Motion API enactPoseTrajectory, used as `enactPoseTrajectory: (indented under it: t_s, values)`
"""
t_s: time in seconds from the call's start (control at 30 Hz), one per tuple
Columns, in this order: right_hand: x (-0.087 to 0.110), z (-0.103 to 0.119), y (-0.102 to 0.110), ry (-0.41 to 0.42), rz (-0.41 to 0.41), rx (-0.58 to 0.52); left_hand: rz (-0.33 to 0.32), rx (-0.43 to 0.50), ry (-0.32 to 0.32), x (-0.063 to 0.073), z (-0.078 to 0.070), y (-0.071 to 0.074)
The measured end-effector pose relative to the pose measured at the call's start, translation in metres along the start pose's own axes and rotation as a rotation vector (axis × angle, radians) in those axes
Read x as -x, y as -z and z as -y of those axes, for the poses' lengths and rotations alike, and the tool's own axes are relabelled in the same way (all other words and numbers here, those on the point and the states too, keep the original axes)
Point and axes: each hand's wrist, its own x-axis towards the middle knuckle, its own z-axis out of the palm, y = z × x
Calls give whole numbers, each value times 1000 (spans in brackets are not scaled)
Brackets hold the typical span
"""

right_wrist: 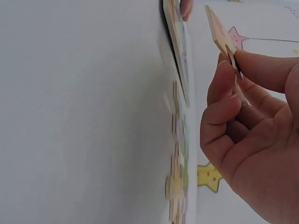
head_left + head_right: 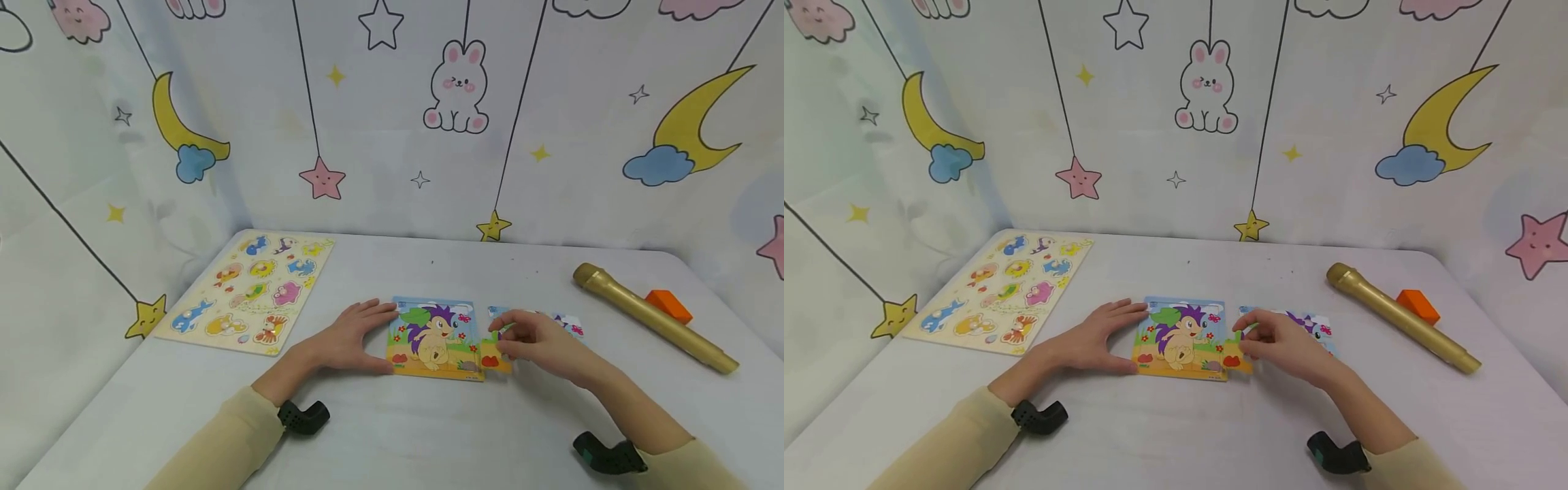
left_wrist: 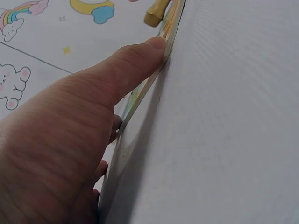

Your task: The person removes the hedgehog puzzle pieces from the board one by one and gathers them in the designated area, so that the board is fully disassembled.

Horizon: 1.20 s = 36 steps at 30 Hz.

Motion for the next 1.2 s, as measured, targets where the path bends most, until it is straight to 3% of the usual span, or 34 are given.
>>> enactPoseTrajectory:
  t_s: [0.5,0.83,1.1,1.2]
  values:
    - [22,-20,10,-11,72,65,7,3,16,0,-3,1]
    - [21,-20,7,45,18,191,8,-2,15,1,-4,2]
    - [21,-20,8,16,59,86,4,3,12,1,-5,2]
    - [21,-20,7,12,59,100,3,-3,8,1,-4,1]
